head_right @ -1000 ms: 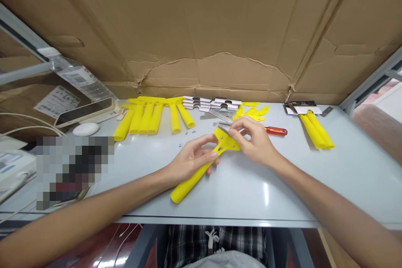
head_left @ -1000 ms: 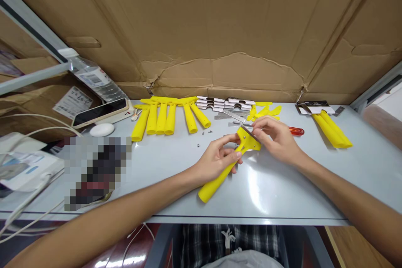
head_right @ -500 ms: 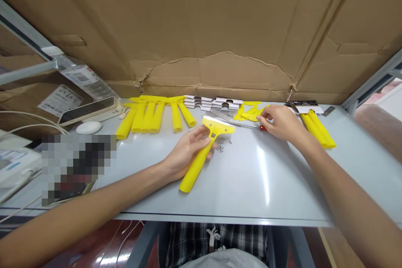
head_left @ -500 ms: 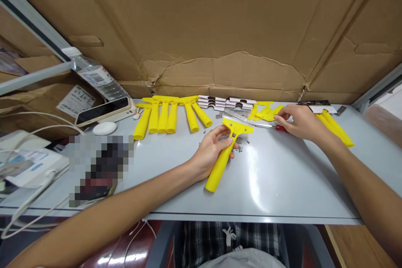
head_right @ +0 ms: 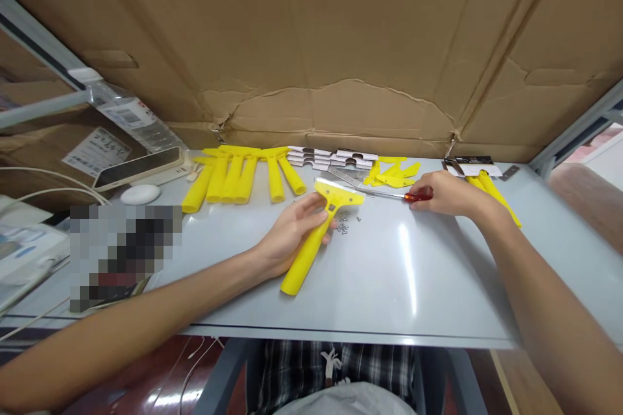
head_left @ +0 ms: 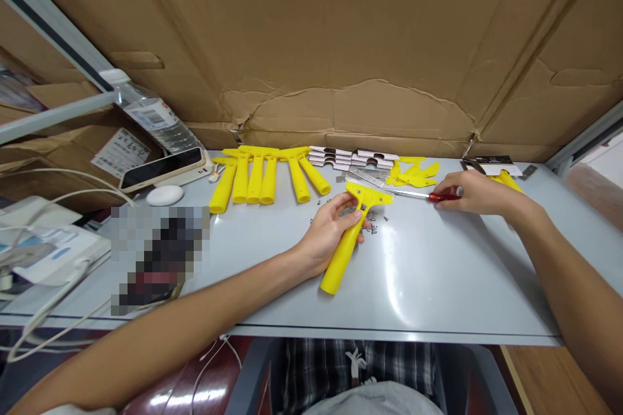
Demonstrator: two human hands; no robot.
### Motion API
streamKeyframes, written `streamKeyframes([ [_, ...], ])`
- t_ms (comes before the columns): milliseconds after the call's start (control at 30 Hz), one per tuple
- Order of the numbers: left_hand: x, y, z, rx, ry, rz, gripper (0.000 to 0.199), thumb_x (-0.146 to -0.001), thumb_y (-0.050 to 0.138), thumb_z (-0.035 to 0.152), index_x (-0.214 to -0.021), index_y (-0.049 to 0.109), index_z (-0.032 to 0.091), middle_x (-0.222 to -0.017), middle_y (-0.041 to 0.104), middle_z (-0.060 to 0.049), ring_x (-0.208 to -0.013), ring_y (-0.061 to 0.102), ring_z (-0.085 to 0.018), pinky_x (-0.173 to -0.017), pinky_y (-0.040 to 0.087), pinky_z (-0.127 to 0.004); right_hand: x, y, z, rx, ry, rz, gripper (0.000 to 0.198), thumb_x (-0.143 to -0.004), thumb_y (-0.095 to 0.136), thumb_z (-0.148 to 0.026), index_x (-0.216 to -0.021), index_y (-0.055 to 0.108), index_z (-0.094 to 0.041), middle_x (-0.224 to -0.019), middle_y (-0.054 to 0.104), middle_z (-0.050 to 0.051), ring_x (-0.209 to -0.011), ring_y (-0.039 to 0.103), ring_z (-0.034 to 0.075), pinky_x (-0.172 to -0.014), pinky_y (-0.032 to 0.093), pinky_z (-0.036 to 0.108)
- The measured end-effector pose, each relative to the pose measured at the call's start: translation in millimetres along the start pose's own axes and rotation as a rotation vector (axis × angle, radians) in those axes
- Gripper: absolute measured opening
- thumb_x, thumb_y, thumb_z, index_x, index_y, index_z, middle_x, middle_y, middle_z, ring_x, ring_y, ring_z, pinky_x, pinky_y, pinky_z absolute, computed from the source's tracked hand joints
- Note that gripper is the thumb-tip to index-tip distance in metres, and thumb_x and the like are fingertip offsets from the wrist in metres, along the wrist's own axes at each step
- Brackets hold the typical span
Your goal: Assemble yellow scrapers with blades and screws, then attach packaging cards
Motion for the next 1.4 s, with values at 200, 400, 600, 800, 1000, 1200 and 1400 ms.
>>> streamKeyframes([
  [200,0,0,0,-0.004,0.0,0.009,0.039,-0.078,0.082,0.021,-0.114,0.068,0.018,-0.132,0.055,-0.013,-0.081,0.069,-0.016,-0.053,0.053,-0.025,-1,1,1,-0.005,-0.016,0.017,0.037,-0.082,0.068,-0.053,-0.107,0.081,-0.028,-0.105,0.076,0.003,-0.086,0.067,0.019,-0.074,0.051,0.031],
  [400,1,0,0,-0.019,0.011,0.06,0.035,-0.079,0.079,0.02,-0.112,0.067,0.018,-0.132,0.056,-0.012,-0.081,0.068,-0.015,-0.054,0.054,-0.024,1,-2,4,-0.029,-0.056,0.09,0.027,-0.084,0.068,-0.046,-0.099,0.081,-0.027,-0.1,0.076,0.002,-0.081,0.068,0.018,-0.071,0.053,0.031],
  [600,1,-3,0,-0.006,0.03,0.203,0.028,-0.082,0.075,0.015,-0.107,0.064,0.018,-0.131,0.055,-0.011,-0.079,0.067,-0.013,-0.055,0.055,-0.024,15,-22,-7,-0.414,-0.016,0.362,0.03,-0.081,0.078,-0.048,-0.1,0.08,-0.024,-0.106,0.076,0.006,-0.091,0.072,0.02,-0.076,0.058,0.032],
  [800,1,-4,0,-0.011,0.023,0.233,0.027,-0.082,0.074,0.015,-0.106,0.061,0.019,-0.13,0.054,-0.01,-0.08,0.068,-0.014,-0.055,0.056,-0.024,26,-32,-30,-0.867,0.0,0.8,0.039,-0.063,0.094,-0.033,-0.091,0.072,-0.017,-0.083,0.073,0.006,-0.066,0.066,0.016,-0.053,0.048,0.028],
  [1000,1,-2,2,-0.037,0.036,0.213,0.027,-0.084,0.071,0.016,-0.109,0.063,0.018,-0.132,0.054,-0.011,-0.079,0.067,-0.013,-0.054,0.055,-0.023,26,-35,-41,-1.089,-0.163,0.884,0.042,-0.063,0.091,-0.024,-0.098,0.068,-0.021,-0.083,0.073,0.002,-0.057,0.062,0.015,-0.049,0.049,0.033],
  [1200,1,-2,2,-0.051,0.037,0.187,0.031,-0.083,0.074,0.018,-0.112,0.064,0.02,-0.133,0.054,-0.011,-0.078,0.067,-0.013,-0.054,0.054,-0.023,25,-29,-41,-0.983,-0.171,0.853,0.044,-0.062,0.092,-0.023,-0.099,0.068,-0.02,-0.082,0.073,0.001,-0.052,0.062,0.015,-0.046,0.051,0.032],
  [1400,1,-3,1,-0.027,0.035,0.191,0.034,-0.081,0.077,0.018,-0.112,0.064,0.02,-0.13,0.056,-0.01,-0.078,0.067,-0.013,-0.055,0.055,-0.023,23,-24,-39,-0.888,-0.126,0.835,0.044,-0.064,0.092,-0.027,-0.1,0.068,-0.021,-0.08,0.072,0.001,-0.053,0.063,0.014,-0.045,0.051,0.029],
])
Point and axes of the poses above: each hand's wrist, its own x-axis away from the middle knuckle, its own y-axis out of the palm, z = x × y, the point moved 3 cm from there along -x, towards the middle knuckle
